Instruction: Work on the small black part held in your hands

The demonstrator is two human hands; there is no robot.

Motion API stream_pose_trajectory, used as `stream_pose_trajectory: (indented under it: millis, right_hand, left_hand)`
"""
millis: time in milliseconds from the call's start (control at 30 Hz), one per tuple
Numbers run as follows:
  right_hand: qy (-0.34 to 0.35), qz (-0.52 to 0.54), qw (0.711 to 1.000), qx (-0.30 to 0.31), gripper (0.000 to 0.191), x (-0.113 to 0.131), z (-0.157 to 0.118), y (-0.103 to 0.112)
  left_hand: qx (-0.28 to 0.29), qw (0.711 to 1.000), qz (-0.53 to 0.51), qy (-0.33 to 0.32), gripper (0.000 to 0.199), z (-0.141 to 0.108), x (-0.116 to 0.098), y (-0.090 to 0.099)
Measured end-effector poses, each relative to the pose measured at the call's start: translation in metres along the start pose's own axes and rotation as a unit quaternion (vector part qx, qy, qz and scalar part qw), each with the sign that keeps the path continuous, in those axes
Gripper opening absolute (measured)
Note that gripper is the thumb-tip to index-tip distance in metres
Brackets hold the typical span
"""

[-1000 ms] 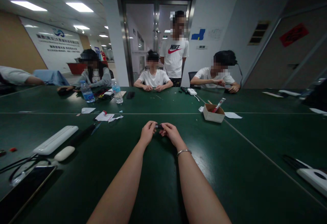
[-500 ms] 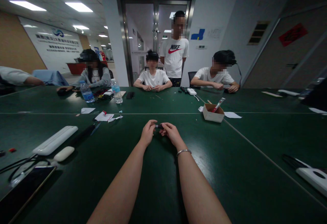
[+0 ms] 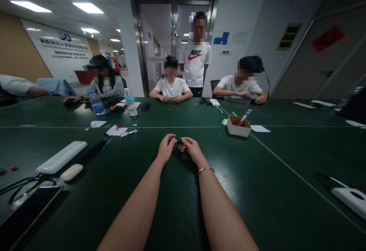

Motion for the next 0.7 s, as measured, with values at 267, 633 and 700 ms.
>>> stream_pose_trajectory:
  millis: [267, 633, 700]
  right_hand:
    - [-0.002, -0.005, 1.0, -0.003, 0.039, 0.0008, -0.0006, 0.0002]
    - [-0.003, 0.008, 1.0, -0.014, 0.039, 0.0003, 0.0, 0.0018]
    - [-0.004, 0.009, 1.0, -0.023, 0.039, 0.0001, 0.0002, 0.003]
  left_hand:
    - [-0.032, 0.999, -0.007, -0.019, 0.026, 0.0016, -0.0013, 0.0083]
    - [0.026, 0.999, -0.042, 0.0, 0.026, -0.0006, -0.0047, 0.0005]
    - [0.042, 0.998, -0.053, 0.005, 0.029, 0.001, -0.0023, -0.0015]
Point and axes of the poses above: each hand's wrist, its own z-axis towards the middle knuckle, its own y-axis out of the back of the hand, x = y × z, the point moved 8 cm from there along z, towards the middle knuckle, and after that the axes turned 10 degrees about y, right-handed, at the moved point
